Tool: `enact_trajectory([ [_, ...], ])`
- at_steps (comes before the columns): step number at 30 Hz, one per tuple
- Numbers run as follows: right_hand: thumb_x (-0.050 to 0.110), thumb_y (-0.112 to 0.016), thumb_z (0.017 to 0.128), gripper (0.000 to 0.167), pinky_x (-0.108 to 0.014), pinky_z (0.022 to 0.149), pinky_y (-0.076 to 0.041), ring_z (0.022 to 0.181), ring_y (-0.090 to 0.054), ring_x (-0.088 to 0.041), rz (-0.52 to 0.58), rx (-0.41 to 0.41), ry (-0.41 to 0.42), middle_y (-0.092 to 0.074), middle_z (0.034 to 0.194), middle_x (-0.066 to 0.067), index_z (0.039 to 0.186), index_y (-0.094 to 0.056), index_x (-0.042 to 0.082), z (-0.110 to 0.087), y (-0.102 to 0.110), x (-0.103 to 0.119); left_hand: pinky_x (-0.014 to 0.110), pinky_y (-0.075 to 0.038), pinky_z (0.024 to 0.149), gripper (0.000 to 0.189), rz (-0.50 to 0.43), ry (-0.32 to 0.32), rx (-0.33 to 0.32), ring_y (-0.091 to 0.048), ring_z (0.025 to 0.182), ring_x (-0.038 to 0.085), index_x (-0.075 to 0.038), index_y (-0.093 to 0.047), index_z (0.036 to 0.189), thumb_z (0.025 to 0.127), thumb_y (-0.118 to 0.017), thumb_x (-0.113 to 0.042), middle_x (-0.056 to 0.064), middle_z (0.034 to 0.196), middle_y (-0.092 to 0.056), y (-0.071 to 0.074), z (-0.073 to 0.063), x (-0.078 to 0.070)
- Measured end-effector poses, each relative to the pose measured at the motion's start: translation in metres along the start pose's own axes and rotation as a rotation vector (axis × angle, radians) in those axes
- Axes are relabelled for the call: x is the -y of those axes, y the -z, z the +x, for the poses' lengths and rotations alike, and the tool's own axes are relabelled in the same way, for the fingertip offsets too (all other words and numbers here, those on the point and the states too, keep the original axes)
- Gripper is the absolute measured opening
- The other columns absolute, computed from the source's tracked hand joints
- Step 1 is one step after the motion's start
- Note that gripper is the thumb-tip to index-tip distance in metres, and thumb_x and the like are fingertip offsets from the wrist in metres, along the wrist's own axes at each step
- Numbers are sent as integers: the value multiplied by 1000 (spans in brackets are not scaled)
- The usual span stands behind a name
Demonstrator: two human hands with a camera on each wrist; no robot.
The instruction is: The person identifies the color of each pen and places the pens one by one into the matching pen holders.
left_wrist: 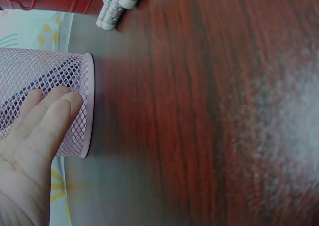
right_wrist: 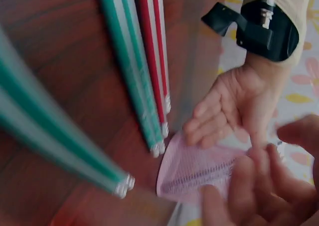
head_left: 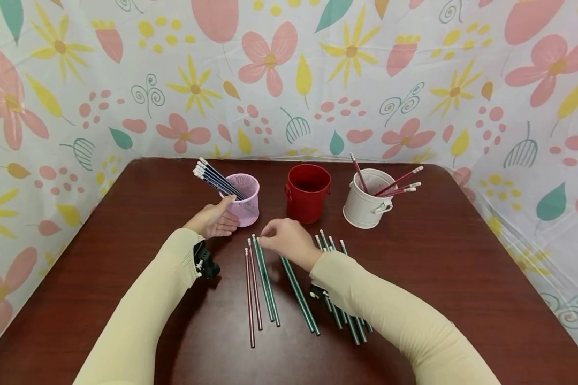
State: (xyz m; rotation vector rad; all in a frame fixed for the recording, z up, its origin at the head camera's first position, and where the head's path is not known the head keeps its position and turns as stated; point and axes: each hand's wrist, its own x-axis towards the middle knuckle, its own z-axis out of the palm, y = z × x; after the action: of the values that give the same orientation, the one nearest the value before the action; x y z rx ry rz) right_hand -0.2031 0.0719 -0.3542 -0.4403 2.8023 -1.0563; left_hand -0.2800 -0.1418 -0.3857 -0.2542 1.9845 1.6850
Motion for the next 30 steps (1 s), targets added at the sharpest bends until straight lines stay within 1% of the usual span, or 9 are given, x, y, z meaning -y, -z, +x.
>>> enact_trajectory([
  [2,22,-68,83,10,-26,55,-46,62,-57,-11,-85,166,-42,-66,71,3,85,-73,14,5,-5,6,32,-54,82,75,-5,2,-8,-63,88,24,17,-47,126,97,-37,-51,16,96,-63,-1,1,0],
  [5,19,-68,82,11,-24,49,-45,52,-57,-10,-125,365,-73,-64,60,1,78,-74,10,11,-12,8,29,-55,76,73,-14,3,-20,-64,81,20,17,-49,123,97,-38,-50,13,90,-65,-3,1,-1],
  [9,15,-67,80,15,-22,41,-41,43,-54,-9,-146,494,-101,-58,49,1,70,-72,5,14,-18,8,27,-55,71,72,-28,5,-24,-64,75,17,17,-50,122,96,-39,-50,9,82,-65,-5,2,-1],
  [13,18,-66,80,22,-23,39,-38,42,-54,-11,-238,534,-97,-56,46,2,59,-66,10,17,-24,8,28,-55,71,71,-35,7,-30,-64,73,17,17,-50,121,96,-39,-49,8,79,-64,-5,2,-1],
  [16,22,-67,81,29,-25,41,-40,46,-59,-13,-315,531,-101,-57,46,3,54,-60,13,18,-29,9,30,-55,73,69,-35,10,-35,-64,73,17,16,-52,118,97,-39,-49,8,77,-64,-5,2,0],
  [20,27,-70,80,30,-29,48,-43,48,-61,-14,-425,517,-119,-57,46,3,54,-59,16,17,-38,11,33,-55,80,69,-34,17,-33,-64,77,19,15,-52,117,97,-38,-49,10,80,-64,-5,2,1],
  [23,27,-70,79,28,-32,51,-44,44,-57,-12,-494,519,-103,-56,46,3,55,-60,17,16,-43,13,34,-54,82,72,-29,12,-33,-64,80,21,16,-51,120,96,-38,-51,12,86,-64,-4,2,2],
  [27,27,-68,80,28,-33,53,-44,40,-51,-9,-543,511,-71,-56,46,4,55,-62,17,14,-48,16,33,-55,80,75,-22,-2,-42,-64,81,21,17,-49,123,96,-38,-52,14,90,-65,-2,2,2],
  [30,27,-68,80,27,-32,56,-43,41,-52,-9,-551,516,-87,-58,47,4,55,-64,18,13,-51,16,33,-54,80,76,-20,2,-39,-64,81,21,18,-48,124,96,-38,-52,14,90,-65,-2,2,2],
])
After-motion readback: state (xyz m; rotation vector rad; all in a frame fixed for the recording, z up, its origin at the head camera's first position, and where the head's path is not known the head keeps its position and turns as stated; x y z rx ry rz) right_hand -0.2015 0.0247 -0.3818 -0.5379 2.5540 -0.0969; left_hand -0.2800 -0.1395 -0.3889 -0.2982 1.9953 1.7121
